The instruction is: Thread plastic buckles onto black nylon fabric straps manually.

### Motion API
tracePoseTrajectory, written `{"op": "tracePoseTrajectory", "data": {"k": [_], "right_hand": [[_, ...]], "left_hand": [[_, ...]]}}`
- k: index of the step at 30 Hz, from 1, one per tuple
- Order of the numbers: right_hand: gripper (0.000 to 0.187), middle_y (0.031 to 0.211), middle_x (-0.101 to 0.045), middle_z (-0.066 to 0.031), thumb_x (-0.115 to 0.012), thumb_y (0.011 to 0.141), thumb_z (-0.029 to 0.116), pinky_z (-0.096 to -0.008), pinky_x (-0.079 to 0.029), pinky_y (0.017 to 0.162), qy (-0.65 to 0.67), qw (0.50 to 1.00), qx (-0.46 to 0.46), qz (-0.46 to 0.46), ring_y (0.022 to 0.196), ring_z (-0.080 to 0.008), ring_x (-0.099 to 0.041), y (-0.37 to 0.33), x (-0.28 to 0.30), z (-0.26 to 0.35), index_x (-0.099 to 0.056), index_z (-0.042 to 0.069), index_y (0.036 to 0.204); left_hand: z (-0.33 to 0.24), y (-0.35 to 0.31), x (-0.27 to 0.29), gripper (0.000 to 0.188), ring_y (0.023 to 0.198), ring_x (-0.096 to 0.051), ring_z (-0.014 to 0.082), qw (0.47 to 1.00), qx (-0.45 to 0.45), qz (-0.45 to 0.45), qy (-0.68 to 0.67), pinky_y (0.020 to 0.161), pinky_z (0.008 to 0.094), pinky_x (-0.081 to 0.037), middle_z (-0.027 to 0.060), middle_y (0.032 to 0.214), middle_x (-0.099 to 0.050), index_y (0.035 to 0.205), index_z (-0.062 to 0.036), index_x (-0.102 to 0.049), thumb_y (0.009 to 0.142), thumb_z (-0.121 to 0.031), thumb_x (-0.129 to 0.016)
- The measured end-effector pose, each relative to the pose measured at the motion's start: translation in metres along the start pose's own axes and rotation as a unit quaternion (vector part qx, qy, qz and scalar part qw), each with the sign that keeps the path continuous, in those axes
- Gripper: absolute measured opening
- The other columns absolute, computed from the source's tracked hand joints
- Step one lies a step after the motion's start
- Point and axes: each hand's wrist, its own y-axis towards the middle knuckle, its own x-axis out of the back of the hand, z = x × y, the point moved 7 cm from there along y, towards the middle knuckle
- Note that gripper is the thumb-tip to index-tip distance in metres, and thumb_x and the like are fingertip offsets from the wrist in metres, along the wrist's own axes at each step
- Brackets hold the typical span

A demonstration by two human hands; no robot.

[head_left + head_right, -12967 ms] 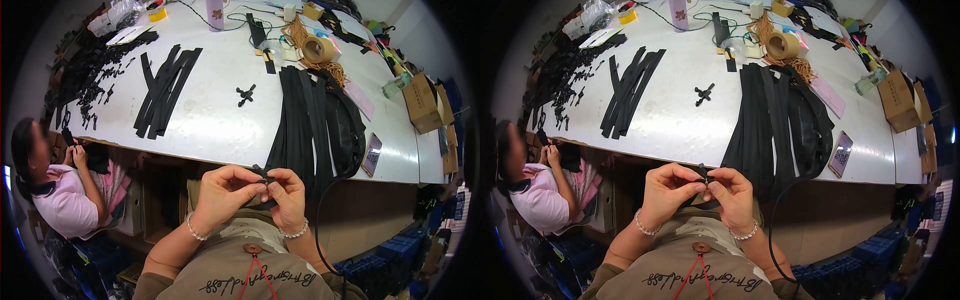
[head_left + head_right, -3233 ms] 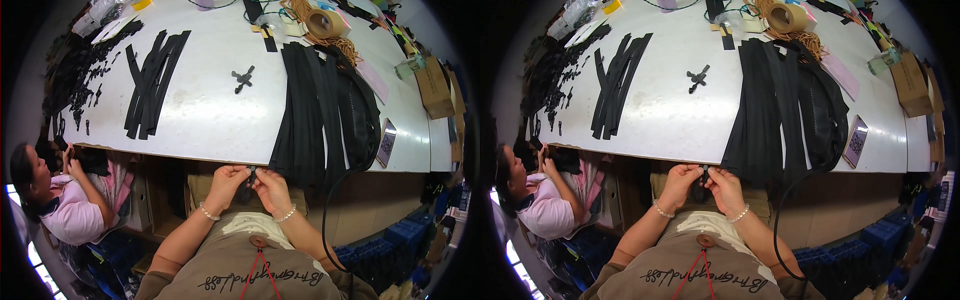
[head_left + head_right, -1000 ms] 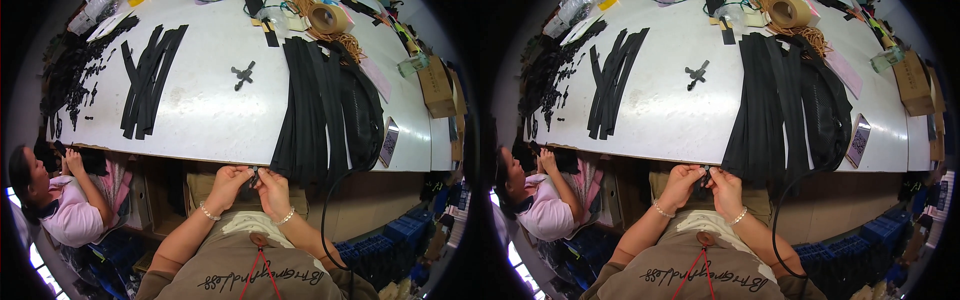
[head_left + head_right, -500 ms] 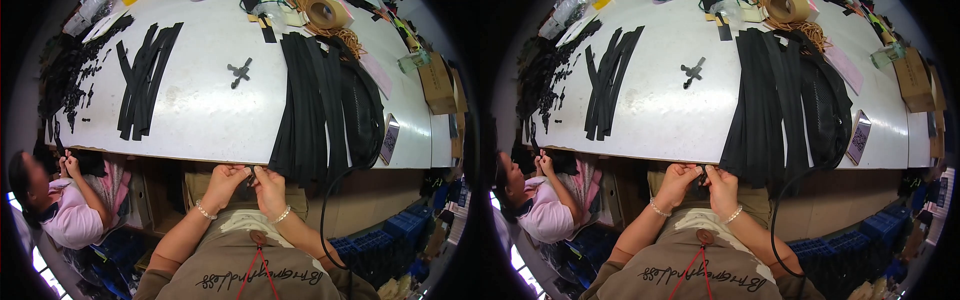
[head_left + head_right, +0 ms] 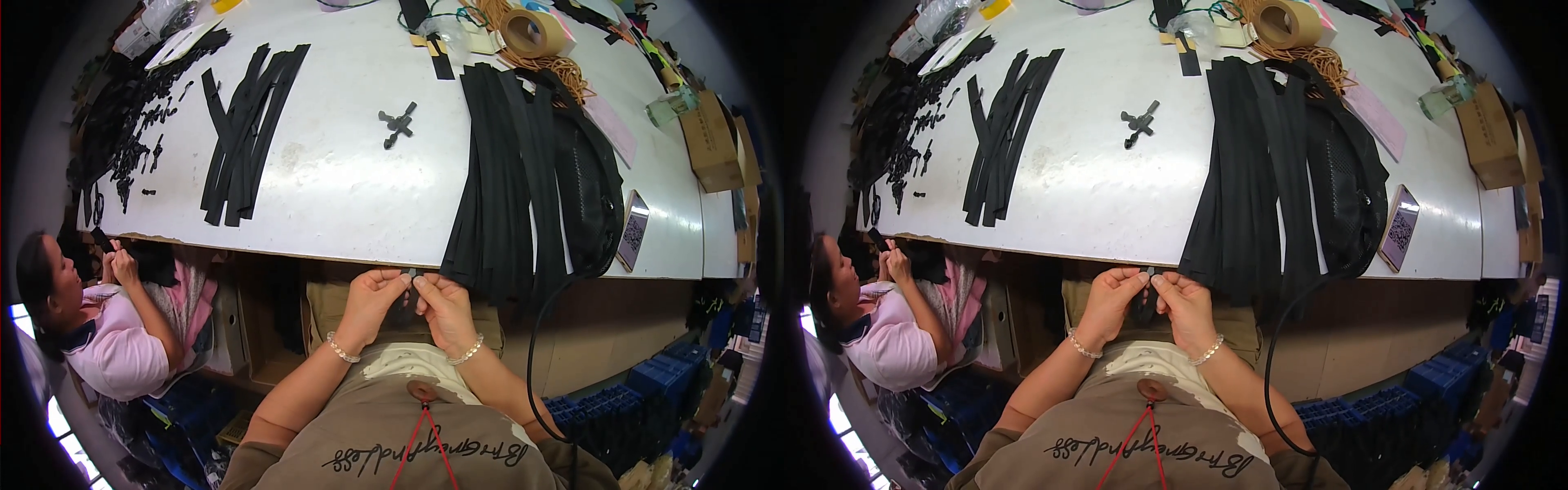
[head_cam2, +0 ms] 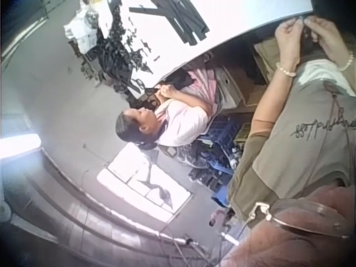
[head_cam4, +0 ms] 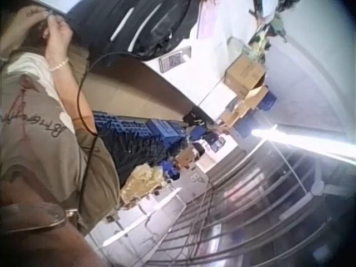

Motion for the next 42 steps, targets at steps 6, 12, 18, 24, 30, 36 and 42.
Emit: {"op": "tracePoseTrajectory", "data": {"k": [6, 12, 18, 24, 30, 36, 42], "right_hand": [[0.008, 0.075, -0.06, -0.0021, -0.063, 0.083, 0.006, -0.0179, -0.038, 0.049, -0.01, 0.998, 0.052, -0.033, 0.055, -0.0052, -0.049, 0.0, 0.002, 0.003, -0.061, 0.0, 0.088], [0.007, 0.077, -0.061, -0.0037, -0.063, 0.082, 0.002, -0.0178, -0.039, 0.05, -0.013, 0.994, 0.089, -0.059, 0.057, -0.0054, -0.05, 0.001, 0.003, 0.003, -0.06, -0.002, 0.087], [0.006, 0.078, -0.061, -0.0039, -0.064, 0.081, 0.001, -0.0178, -0.041, 0.051, -0.029, 0.989, 0.115, -0.085, 0.061, -0.0055, -0.053, 0.0, 0.003, 0.005, -0.061, -0.002, 0.086], [0.005, 0.073, -0.059, -0.0015, -0.064, 0.081, 0.003, -0.0188, -0.039, 0.052, 0.01, 0.989, 0.102, -0.108, 0.056, -0.0049, -0.047, 0.001, -0.001, 0.005, -0.061, 0.0, 0.084], [0.005, 0.076, -0.059, -0.0004, -0.062, 0.083, 0.004, -0.0193, -0.041, 0.056, 0.023, 0.997, 0.049, -0.048, 0.06, -0.0046, -0.048, 0.002, -0.003, 0.004, -0.061, 0.001, 0.087], [0.005, 0.082, -0.059, -0.0032, -0.062, 0.082, -0.001, -0.019, -0.043, 0.06, -0.041, 0.991, 0.117, 0.051, 0.069, -0.0067, -0.052, -0.023, -0.018, 0.024, -0.061, -0.001, 0.087], [0.009, 0.09, -0.058, -0.0064, -0.063, 0.078, -0.006, -0.0213, -0.044, 0.068, -0.125, 0.954, 0.242, 0.124, 0.078, -0.0102, -0.054, -0.04, -0.032, 0.046, -0.06, -0.002, 0.085]], "left_hand": [[0.004, 0.002, 0.001, 0.008, 0.064, -0.059, 0.0076, 1.0, 0.008, -0.006, 0.005, 0.056, 0.0191, -0.047, 0.0046, 0.078, -0.065, 0.088, -0.0006, -0.062, 0.084, -0.007, -0.063], [0.006, 0.001, 0.001, 0.009, 0.066, -0.059, 0.0084, 1.0, -0.006, -0.013, 0.0, 0.059, 0.0196, -0.048, 0.0061, 0.078, -0.065, 0.089, 0.0016, -0.062, 0.084, -0.006, -0.062], [0.007, 0.003, -0.001, 0.009, 0.066, -0.058, 0.0092, 1.0, -0.017, -0.004, -0.011, 0.06, 0.0207, -0.047, 0.0058, 0.077, -0.064, 0.089, 0.0021, -0.062, 0.085, -0.006, -0.061], [0.008, 0.005, -0.001, 0.009, 0.067, -0.057, 0.0102, 0.999, -0.021, 0.006, -0.026, 0.063, 0.0226, -0.047, 0.0056, 0.078, -0.063, 0.088, 0.0002, -0.062, 0.085, -0.008, -0.061], [0.007, -0.002, 0.002, 0.007, 0.069, -0.057, 0.0104, 1.0, -0.007, 0.013, -0.024, 0.064, 0.0226, -0.047, 0.0054, 0.08, -0.063, 0.088, -0.001, -0.059, 0.086, -0.007, -0.06], [-0.017, -0.034, -0.003, 0.008, 0.077, -0.059, 0.0096, 0.992, -0.118, 0.034, 0.039, 0.07, 0.0217, -0.048, 0.0062, 0.085, -0.063, 0.09, -0.0004, -0.057, 0.083, 0.001, -0.061], [-0.031, -0.051, -0.007, 0.01, 0.08, -0.057, 0.009, 0.968, -0.237, 0.047, 0.066, 0.071, 0.022, -0.047, 0.0071, 0.089, -0.063, 0.089, 0.001, -0.06, 0.08, 0.003, -0.064]]}}
